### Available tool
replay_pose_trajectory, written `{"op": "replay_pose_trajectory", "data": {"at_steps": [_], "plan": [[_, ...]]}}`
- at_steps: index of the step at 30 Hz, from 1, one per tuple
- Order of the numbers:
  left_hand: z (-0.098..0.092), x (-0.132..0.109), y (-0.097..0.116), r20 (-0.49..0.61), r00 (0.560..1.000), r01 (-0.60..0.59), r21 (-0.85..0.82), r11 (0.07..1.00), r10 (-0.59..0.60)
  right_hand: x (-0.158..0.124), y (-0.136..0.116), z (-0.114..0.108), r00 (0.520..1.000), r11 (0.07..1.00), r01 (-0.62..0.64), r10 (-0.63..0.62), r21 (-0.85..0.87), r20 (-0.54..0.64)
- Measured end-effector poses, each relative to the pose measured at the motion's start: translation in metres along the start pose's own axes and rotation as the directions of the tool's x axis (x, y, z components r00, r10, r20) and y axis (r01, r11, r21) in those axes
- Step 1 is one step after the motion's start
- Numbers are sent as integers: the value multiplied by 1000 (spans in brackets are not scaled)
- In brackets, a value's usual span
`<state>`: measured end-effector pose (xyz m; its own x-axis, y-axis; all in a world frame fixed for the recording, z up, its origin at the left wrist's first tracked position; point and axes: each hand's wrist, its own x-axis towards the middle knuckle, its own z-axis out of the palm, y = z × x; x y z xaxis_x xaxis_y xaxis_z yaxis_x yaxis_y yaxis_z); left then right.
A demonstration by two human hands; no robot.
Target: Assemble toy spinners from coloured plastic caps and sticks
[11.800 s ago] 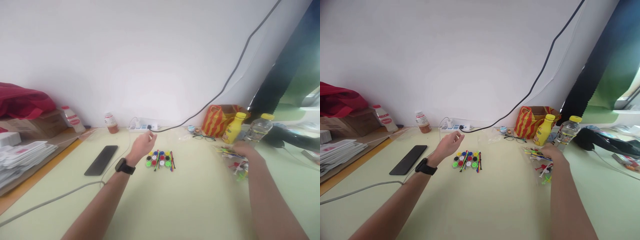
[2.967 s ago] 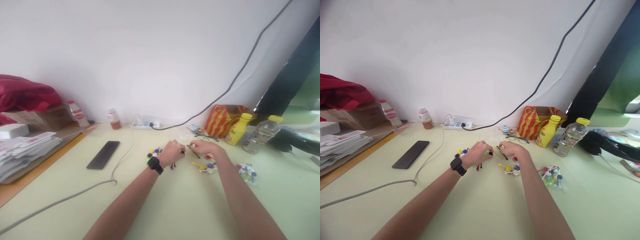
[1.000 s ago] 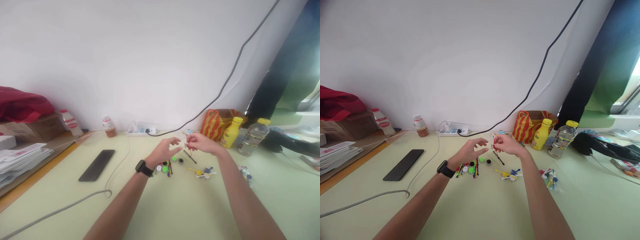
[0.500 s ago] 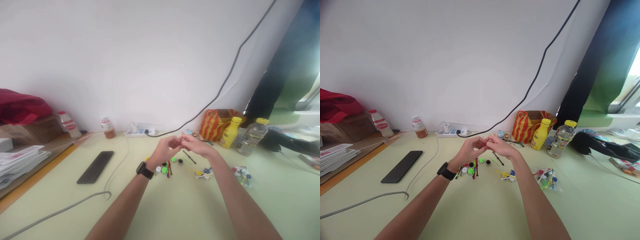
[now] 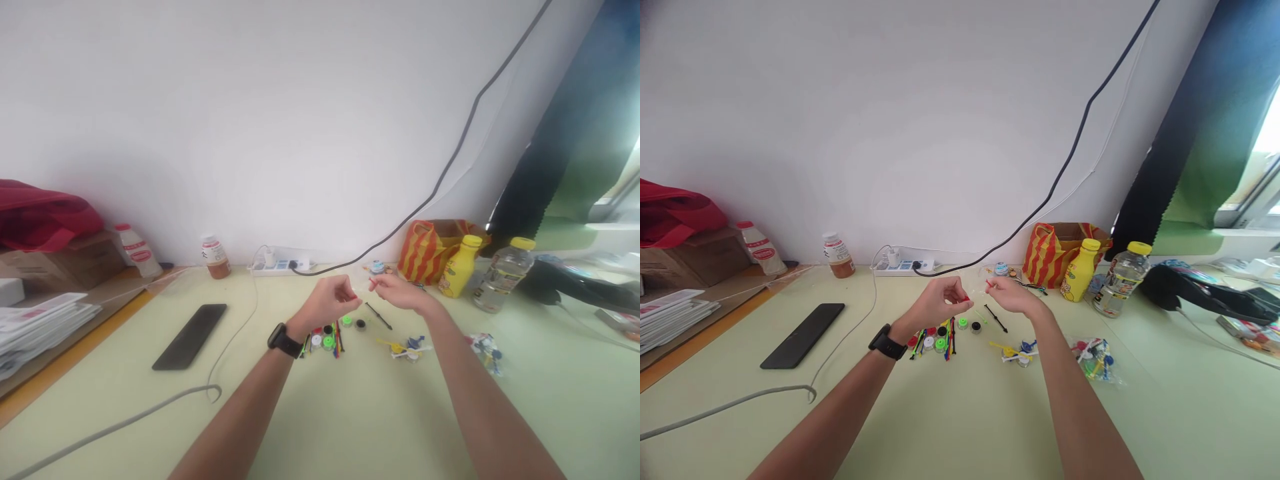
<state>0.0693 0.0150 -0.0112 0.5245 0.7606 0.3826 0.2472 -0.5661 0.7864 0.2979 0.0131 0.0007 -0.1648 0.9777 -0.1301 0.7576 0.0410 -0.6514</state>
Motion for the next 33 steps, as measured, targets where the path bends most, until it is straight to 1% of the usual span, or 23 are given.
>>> {"op": "replay_pose_trajectory", "data": {"at_steps": [1, 3, 6, 8, 10, 11, 13, 14, 16, 17, 19, 22, 27, 30, 32, 33], "plan": [[-1, -1, 0, 35, 999, 8, 29, 1000, -9, 1, 7, -2, 999, 993, -45, 48, -113, 20], [-2, -2, 1, 110, 994, 7, 90, 996, -17, 2, 22, -4, 990, 967, -124, 136, -222, 39], [-2, -3, 1, 229, 973, -6, 164, 986, -32, 5, 36, -6, 979, 943, -188, 204, -274, 31], [-2, -4, 0, 309, 949, 9, 186, 983, -67, 5, 38, -8, 975, 933, -201, 219, -297, 27], [-2, -5, -2, 383, 918, 36, 181, 983, -104, 3, 35, -11, 974, 931, -199, 224, -305, 46], [-1, -5, -4, 409, 905, 50, 178, 983, -120, 1, 32, -13, 972, 934, -188, 221, -305, 77], [1, -6, -7, 438, 887, 72, 178, 981, -145, -5, 23, -14, 954, 940, -139, 211, -311, 213], [3, -7, -8, 445, 883, 78, 181, 980, -152, -7, 19, -13, 930, 941, -108, 210, -320, 303], [6, -8, -11, 456, 876, 77, 191, 978, -158, -11, 8, -11, 863, 933, -65, 231, -355, 449], [8, -8, -12, 462, 872, 74, 197, 978, -159, -12, 4, -9, 836, 924, -59, 252, -378, 487], [11, -9, -14, 475, 867, 62, 204, 977, -154, -12, -3, -5, 819, 908, -75, 292, -413, 494], [14, -9, -16, 488, 864, 27, 203, 979, -125, -11, -6, -1, 824, 903, -96, 308, -420, 475], [15, -9, -16, 503, 859, -30, 245, 969, -100, -9, 2, -3, 869, 913, -92, 268, -397, 416], [13, -9, -16, 434, 897, -50, 294, 954, -87, -10, 6, -9, 903, 936, -67, 205, -347, 378], [12, -10, -18, 377, 921, -31, 334, 942, -103, -10, 6, -12, 928, 953, -52, 156, -297, 339], [11, -10, -19, 361, 925, -16, 349, 937, -119, -11, 6, -14, 940, 961, -43, 133, -274, 316]]}}
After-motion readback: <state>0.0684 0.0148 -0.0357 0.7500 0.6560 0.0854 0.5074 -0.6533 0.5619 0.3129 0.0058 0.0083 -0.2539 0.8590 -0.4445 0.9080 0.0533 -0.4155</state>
